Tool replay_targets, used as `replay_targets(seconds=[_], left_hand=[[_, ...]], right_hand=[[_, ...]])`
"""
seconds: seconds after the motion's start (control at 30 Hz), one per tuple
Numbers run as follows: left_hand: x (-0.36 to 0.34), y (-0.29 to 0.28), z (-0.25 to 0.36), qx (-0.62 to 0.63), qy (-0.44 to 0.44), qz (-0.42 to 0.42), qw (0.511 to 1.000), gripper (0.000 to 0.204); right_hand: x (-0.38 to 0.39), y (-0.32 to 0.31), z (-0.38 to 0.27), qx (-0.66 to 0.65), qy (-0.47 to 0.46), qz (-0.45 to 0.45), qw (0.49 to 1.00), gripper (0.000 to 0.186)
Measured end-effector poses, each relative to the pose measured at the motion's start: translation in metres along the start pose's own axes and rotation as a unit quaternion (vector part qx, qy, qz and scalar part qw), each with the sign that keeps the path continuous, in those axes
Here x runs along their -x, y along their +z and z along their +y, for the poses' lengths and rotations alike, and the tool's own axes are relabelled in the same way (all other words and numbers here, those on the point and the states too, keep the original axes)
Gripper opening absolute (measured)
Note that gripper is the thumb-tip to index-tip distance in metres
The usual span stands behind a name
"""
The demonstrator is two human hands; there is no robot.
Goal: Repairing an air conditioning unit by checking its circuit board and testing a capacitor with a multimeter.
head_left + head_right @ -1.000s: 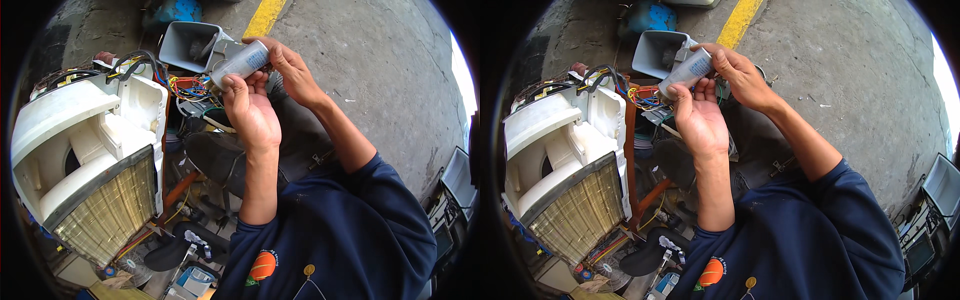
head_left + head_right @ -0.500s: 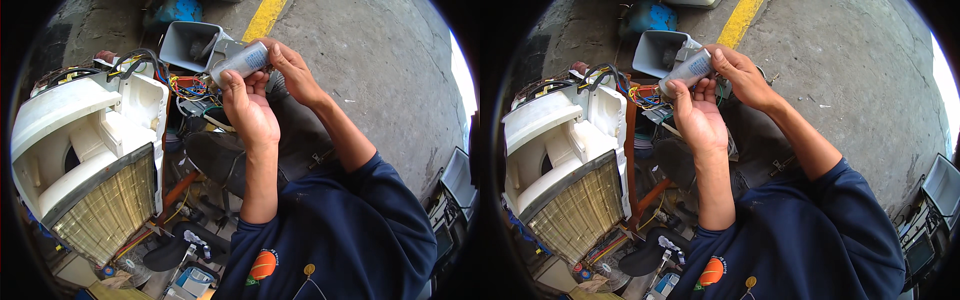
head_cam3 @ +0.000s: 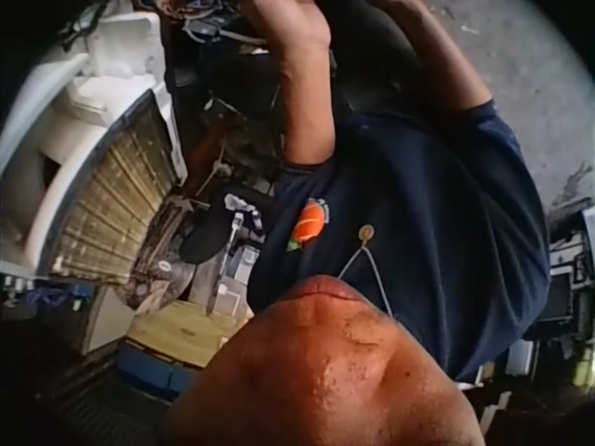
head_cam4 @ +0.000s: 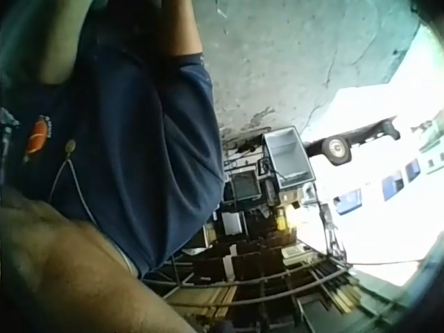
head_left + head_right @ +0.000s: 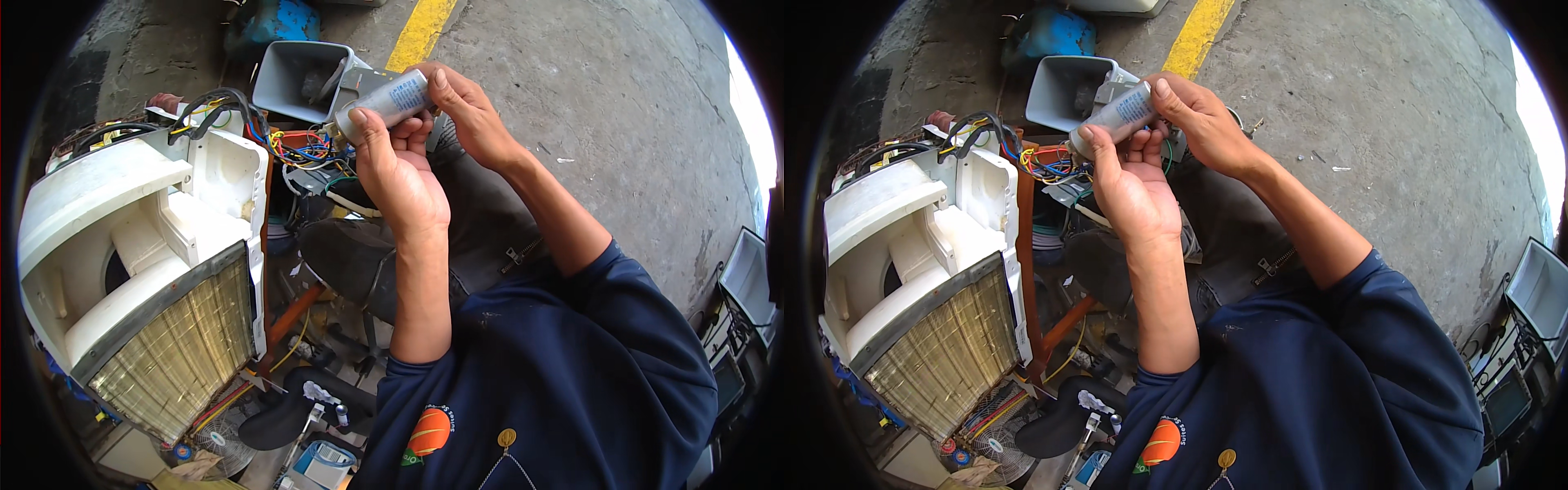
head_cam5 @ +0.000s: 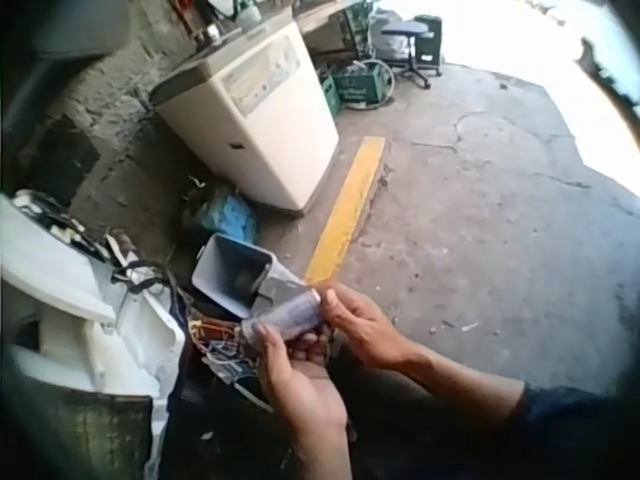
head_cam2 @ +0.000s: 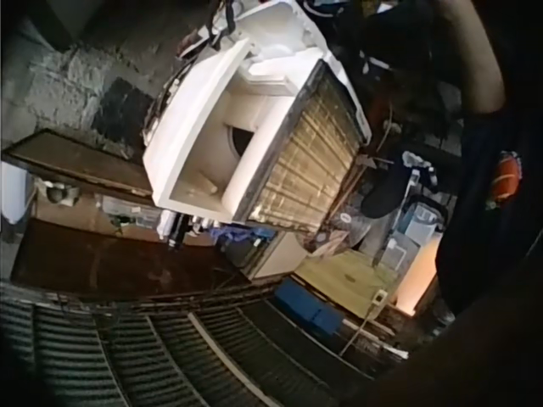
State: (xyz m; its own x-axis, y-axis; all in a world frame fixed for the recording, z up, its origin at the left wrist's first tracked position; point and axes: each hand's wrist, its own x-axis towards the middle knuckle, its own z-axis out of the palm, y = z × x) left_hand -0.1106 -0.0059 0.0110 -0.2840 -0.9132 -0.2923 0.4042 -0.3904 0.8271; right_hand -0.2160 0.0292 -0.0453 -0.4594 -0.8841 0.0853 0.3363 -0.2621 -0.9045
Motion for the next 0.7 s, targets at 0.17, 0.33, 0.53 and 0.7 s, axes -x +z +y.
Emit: replay_targets(seconds=[0.17,0.33,0.53,0.7], left_hand=[[-0.0004,0.0009,0.0002,-0.002,-0.004,0.003,1.0,0.05],[0.0,0.0015,0.001,-0.001,-0.002,0.004,1.0,0.05],[-0.0009,0.0014,0.0019,0.002,-0.002,0.006,1.0,0.051],[0.0019,0.0042,0.0012,0.007,-0.007,0.01,1.0,0.052]], right_hand=[[0.0001,0.0014,0.0007,-0.007,-0.006,0.007,1.0,0.054],[0.0001,0.0021,0.0008,-0.001,-0.003,0.009,1.0,0.055],[-0.0004,0.0029,0.0026,0.011,-0.014,0.014,1.0,0.055],[0.0013,-0.0005,0.0024,0.013,-0.009,0.012,1.0,0.055]])
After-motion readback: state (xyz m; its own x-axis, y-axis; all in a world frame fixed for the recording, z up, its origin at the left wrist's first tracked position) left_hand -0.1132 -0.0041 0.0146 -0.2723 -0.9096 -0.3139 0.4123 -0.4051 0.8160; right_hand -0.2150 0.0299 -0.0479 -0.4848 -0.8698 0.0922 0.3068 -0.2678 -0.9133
